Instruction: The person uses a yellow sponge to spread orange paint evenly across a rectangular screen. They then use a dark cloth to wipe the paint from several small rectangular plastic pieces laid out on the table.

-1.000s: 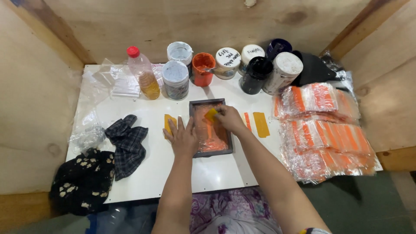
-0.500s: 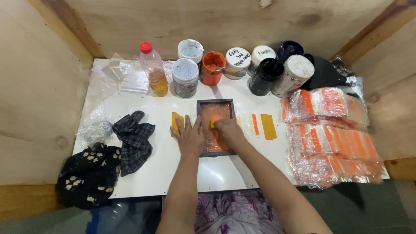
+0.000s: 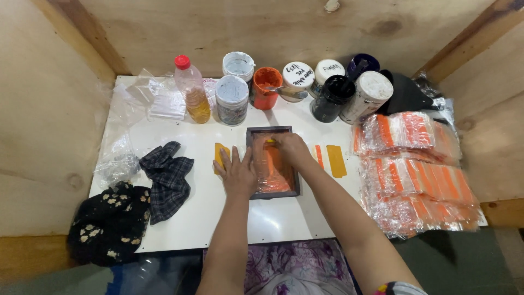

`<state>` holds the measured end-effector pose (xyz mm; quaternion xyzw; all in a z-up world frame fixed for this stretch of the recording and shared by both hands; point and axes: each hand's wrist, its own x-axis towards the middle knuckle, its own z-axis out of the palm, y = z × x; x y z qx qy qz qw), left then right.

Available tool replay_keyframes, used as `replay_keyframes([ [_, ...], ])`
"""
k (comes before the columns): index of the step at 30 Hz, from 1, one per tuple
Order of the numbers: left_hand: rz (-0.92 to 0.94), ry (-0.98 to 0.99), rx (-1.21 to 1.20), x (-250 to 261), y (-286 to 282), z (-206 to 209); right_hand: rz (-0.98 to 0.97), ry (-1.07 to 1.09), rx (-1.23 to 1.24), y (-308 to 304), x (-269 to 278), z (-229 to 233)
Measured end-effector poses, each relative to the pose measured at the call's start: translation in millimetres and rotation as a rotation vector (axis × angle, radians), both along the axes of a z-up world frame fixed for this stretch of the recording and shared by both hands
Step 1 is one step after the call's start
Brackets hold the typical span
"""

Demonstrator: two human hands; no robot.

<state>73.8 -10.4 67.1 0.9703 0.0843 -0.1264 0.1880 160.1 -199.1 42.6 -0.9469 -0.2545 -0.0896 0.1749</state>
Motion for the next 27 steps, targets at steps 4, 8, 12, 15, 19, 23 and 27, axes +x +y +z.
replay_keyframes([
  [4,0.012,0.001,-0.018,0.5,-0.1,4.5,-0.014,-0.064,-0.161,7.0,4.1,-10.2],
  [8,0.015,0.014,-0.019,0.9,-0.9,5.6,0.009,-0.031,-0.256,16.9,-23.5,25.3],
  [12,0.007,-0.003,-0.018,-0.7,-0.8,2.0,0.06,0.005,-0.261,8.6,-37.8,-4.6],
  [15,0.009,0.009,-0.007,-1.1,-0.9,4.3,0.131,0.032,-0.223,-2.7,-45.7,-47.1],
  [19,-0.008,0.055,0.0,0.3,0.3,9.6,0.108,0.031,-0.255,3.8,-84.4,-22.8],
  [23,-0.014,0.067,0.013,0.7,0.4,11.1,0.155,0.06,-0.267,-1.3,-99.3,-30.3],
  [27,-0.013,0.042,-0.009,-1.6,1.3,8.2,0.11,0.35,-0.125,-5.8,-82.7,-19.1],
])
